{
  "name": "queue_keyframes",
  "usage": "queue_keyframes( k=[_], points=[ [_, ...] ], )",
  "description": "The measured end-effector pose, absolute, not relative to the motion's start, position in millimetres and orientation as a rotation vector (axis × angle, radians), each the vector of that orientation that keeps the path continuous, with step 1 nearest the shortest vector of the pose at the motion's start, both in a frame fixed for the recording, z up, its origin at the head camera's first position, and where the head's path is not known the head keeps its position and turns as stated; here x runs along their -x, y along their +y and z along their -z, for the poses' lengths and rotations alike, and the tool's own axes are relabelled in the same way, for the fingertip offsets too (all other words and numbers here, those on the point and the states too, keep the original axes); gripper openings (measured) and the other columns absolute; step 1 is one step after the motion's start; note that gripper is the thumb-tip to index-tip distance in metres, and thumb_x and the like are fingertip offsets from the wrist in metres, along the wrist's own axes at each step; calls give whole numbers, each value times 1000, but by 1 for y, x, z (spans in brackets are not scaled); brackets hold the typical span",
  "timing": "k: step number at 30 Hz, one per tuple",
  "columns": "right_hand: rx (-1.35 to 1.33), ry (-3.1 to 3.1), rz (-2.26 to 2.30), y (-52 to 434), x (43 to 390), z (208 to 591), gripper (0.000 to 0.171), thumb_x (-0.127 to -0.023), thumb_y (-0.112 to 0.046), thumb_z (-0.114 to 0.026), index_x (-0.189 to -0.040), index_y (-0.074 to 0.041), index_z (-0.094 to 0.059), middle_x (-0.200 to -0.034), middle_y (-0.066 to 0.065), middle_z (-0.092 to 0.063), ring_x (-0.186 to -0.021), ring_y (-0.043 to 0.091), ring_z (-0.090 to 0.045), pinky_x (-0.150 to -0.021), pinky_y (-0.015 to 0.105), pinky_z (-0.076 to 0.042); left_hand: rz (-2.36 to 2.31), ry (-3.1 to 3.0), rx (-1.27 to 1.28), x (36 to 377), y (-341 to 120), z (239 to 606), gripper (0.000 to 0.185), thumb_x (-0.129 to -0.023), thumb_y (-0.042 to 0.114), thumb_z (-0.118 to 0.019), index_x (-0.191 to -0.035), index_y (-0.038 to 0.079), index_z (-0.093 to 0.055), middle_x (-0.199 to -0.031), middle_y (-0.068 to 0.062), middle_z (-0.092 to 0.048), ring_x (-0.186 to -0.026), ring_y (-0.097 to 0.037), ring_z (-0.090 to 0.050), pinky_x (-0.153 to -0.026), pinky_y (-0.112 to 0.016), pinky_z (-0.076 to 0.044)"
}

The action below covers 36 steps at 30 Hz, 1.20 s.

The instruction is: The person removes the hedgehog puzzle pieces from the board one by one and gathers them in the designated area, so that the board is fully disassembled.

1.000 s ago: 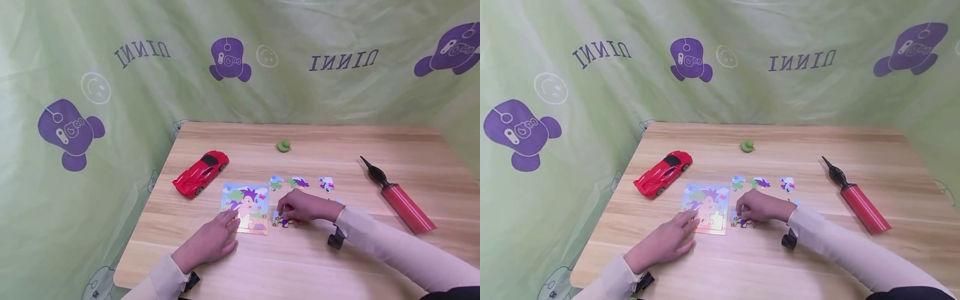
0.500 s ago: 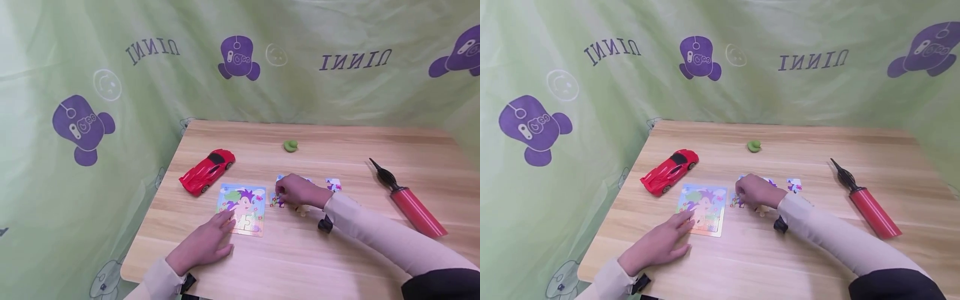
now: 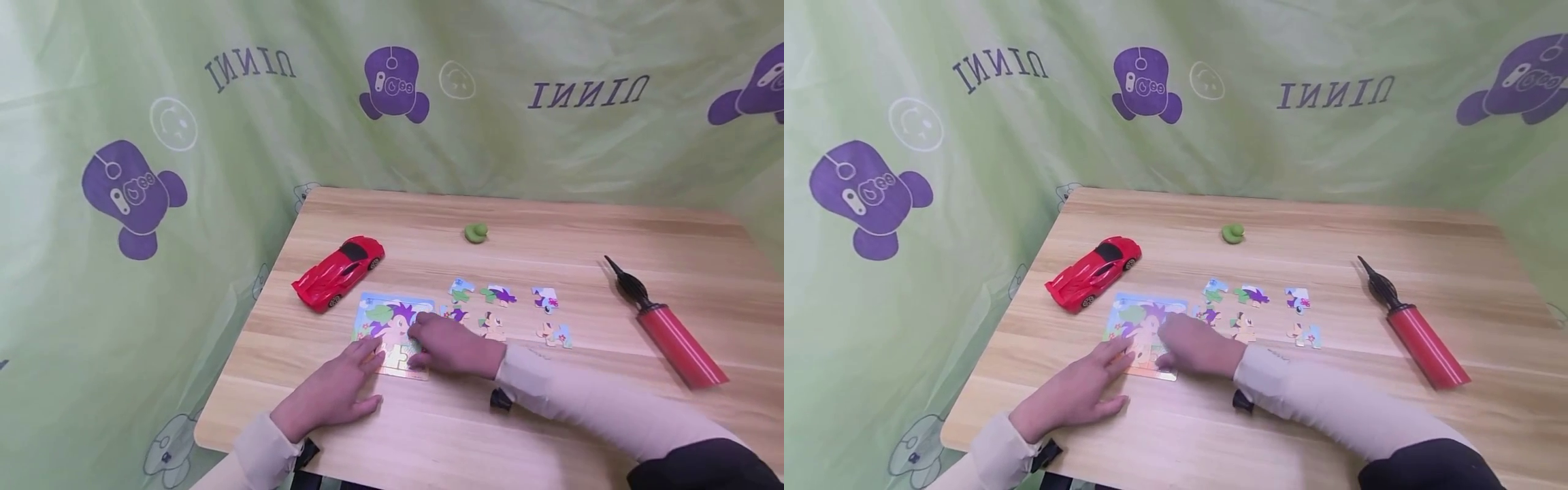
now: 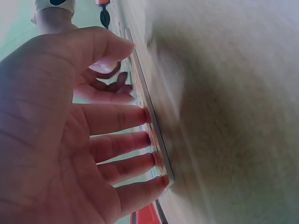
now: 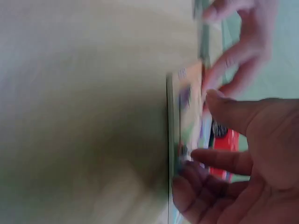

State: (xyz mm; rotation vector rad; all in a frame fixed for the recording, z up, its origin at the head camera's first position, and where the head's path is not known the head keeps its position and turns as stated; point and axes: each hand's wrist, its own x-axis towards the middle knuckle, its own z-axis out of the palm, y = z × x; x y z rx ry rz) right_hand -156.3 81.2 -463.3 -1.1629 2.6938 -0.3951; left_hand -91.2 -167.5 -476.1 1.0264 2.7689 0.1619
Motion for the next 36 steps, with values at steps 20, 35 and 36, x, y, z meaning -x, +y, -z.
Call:
queue_keyframes(
  k=[20, 35, 36],
  points=[
    [854, 2725, 529, 57, 147, 465, 37, -77, -30, -86, -98, -5, -70, -89, 5, -67, -79, 17, -58, -75, 33, -53, -7, 2812, -1111, 90, -162, 477, 66, -93, 49, -61, -137, 0, -59, -152, -18, -47, -141, -35, -45, -118, -42, -40],
    [769, 2760, 814, 219, 159, 425, 5, -85, -22, -79, -85, -20, -74, -69, -14, -64, -57, -2, -46, -53, 19, -42, -25, 2781, -1079, 88, -162, 478, 71, -92, 52, -59, -140, 0, -56, -155, -17, -44, -143, -36, -41, -120, -44, -36],
    [766, 2713, 784, 231, 156, 425, 4, -86, -20, -77, -85, -18, -74, -70, -14, -63, -58, -3, -46, -53, 19, -43, -22, 2783, -1082, 88, -162, 478, 71, -92, 52, -59, -140, 0, -56, -155, -17, -45, -143, -36, -41, -120, -44, -36]
  ],
)
